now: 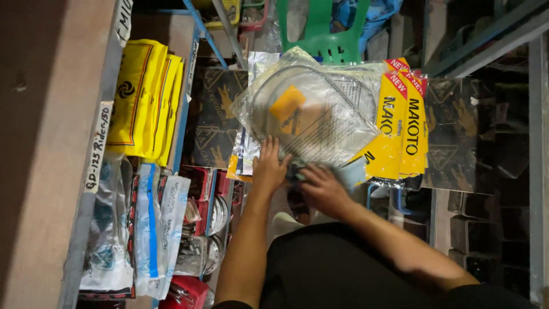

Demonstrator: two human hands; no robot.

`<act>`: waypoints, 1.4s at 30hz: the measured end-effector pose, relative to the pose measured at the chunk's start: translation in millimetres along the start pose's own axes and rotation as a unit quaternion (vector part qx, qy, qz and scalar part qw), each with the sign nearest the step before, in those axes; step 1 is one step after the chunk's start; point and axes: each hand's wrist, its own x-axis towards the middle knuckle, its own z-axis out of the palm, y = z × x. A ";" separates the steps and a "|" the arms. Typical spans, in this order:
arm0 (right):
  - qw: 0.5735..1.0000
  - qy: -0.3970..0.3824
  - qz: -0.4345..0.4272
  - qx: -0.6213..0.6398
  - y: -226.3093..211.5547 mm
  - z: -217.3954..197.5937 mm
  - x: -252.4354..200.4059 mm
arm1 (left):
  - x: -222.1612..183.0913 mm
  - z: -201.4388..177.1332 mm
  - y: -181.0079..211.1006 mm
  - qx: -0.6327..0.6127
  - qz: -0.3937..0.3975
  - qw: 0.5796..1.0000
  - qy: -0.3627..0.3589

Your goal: The person wipes the exterior of plastic packages containing motorcycle cables with a cloth.

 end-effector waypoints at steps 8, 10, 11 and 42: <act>0.981 0.038 0.143 -0.122 100.1 -40.1 -3.5 | -6.6 -1.0 2.6 -0.019 0.009 1.000 0.015; 0.969 0.052 0.180 -0.162 113.7 -36.1 -4.6 | -7.1 1.5 1.8 -0.031 0.012 0.999 0.022; 0.962 0.067 0.193 -0.181 112.6 -30.6 -2.4 | -6.6 3.4 1.0 -0.026 0.012 0.999 0.022; 0.989 -0.024 -0.132 -0.066 116.1 92.3 200.1 | -49.4 5.6 62.9 -0.053 -0.139 0.985 0.091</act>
